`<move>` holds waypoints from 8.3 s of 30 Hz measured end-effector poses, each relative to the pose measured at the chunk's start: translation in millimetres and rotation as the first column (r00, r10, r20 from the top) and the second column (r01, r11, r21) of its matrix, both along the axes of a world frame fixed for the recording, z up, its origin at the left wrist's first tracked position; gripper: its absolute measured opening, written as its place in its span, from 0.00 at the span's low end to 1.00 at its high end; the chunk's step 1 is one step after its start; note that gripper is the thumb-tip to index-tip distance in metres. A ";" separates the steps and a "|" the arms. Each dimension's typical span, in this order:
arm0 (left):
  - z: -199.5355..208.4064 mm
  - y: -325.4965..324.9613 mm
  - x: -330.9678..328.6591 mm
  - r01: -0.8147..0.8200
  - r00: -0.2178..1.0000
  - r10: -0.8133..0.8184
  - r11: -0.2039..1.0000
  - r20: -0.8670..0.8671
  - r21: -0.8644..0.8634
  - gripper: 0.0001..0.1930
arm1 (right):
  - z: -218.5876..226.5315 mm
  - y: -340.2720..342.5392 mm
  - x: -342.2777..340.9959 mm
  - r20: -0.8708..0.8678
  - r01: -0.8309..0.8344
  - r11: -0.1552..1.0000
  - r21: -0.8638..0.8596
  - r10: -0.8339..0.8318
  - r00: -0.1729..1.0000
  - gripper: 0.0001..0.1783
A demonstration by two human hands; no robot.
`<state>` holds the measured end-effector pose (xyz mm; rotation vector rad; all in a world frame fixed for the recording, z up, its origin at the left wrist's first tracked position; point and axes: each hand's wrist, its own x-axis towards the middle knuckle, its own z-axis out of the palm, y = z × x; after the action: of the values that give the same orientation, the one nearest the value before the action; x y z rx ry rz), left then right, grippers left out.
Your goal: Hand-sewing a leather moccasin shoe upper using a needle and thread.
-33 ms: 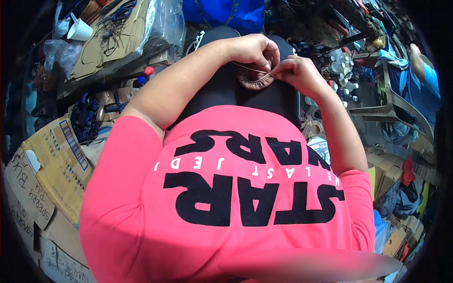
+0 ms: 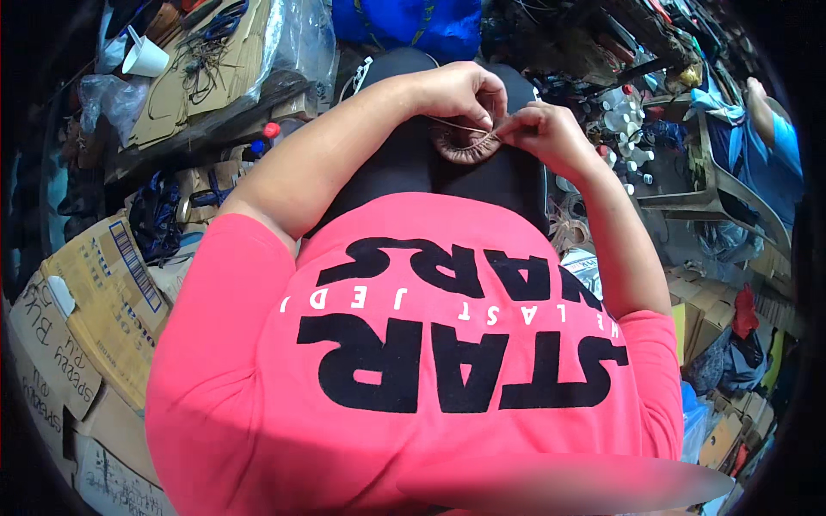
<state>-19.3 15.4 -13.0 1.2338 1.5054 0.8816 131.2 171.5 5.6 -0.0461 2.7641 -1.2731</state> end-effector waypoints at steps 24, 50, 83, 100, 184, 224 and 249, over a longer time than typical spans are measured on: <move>3.3 -29.3 15.8 -0.209 0.852 0.378 0.880 -0.363 0.427 0.15 | 0.0 -6.3 13.5 0.157 0.206 0.898 -0.390 -0.156 0.975 0.11; 9.2 -76.2 -28.8 -0.745 0.377 0.540 0.659 0.752 -0.100 0.21 | -26.8 1.1 59.6 0.397 0.378 -0.121 -0.918 -0.279 0.874 0.23; 0.3 -0.6 -12.9 -0.108 0.985 0.106 0.994 0.138 0.011 0.10 | 57.2 0.5 47.9 0.040 0.225 0.948 -0.224 -0.222 0.974 0.06; -2.8 -0.1 -15.7 -0.059 0.961 0.067 0.997 0.269 -0.039 0.13 | 45.1 -20.0 16.5 0.056 0.170 0.952 0.254 -0.190 0.980 0.10; 2.9 -93.0 45.0 -0.290 0.428 0.532 0.847 -0.731 0.446 0.07 | 13.2 -12.9 24.0 -0.077 0.115 0.988 0.098 -0.108 0.991 0.13; -20.7 -32.4 8.9 -0.169 0.820 0.383 0.872 -0.425 0.459 0.11 | -10.9 20.0 4.1 0.204 0.101 0.927 -0.361 -0.027 0.979 0.13; -22.1 -17.4 0.2 -0.117 0.869 0.318 0.877 -0.380 0.465 0.08 | -16.3 21.0 -4.2 0.214 0.134 0.937 -0.324 -0.066 0.975 0.11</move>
<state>-19.1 -2.0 -35.2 1.6960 1.9166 1.1875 127.0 192.5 -10.7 0.1905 2.3812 -1.6638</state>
